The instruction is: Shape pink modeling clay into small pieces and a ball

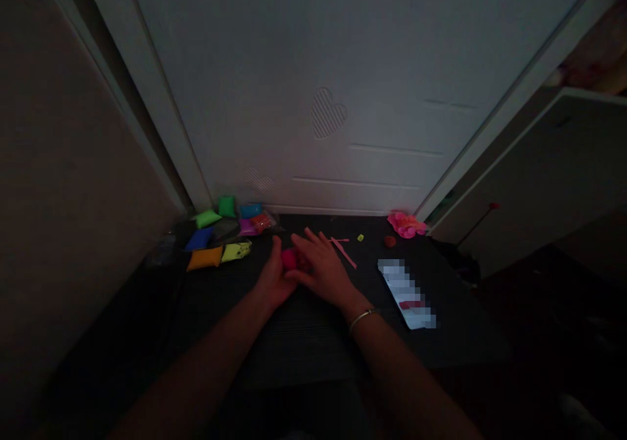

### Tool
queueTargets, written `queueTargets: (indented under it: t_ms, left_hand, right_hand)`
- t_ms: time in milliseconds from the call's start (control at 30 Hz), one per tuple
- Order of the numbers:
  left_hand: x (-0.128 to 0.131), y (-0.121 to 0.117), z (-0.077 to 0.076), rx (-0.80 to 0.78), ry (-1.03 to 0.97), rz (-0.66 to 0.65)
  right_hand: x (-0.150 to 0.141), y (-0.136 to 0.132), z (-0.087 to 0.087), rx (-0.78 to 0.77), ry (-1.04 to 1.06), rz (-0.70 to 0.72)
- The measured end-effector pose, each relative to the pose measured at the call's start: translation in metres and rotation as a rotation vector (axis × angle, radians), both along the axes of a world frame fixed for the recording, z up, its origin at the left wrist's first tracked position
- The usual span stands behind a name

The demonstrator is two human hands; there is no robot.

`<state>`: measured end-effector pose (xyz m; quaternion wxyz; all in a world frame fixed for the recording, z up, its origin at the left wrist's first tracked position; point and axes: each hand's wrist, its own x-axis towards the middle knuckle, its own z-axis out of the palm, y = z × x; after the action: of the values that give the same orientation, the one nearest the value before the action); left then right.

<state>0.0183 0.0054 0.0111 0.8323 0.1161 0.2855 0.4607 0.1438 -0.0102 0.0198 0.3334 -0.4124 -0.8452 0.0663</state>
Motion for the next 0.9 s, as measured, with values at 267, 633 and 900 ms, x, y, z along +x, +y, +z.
queueTargets:
  t_ms: [267,633,900]
  left_hand:
    - [-0.001,-0.002,0.009,0.063,0.046,-0.16]
    - [-0.004,-0.004,0.011,0.22,0.201,-0.142]
    - [-0.002,-0.006,0.011,0.308,0.261,-0.071]
  right_hand:
    - [0.003,0.002,-0.005,-0.027,0.062,0.003]
    - [0.006,0.002,-0.009,-0.033,0.157,-0.018]
    - [0.003,0.001,-0.009,-0.058,0.203,-0.052]
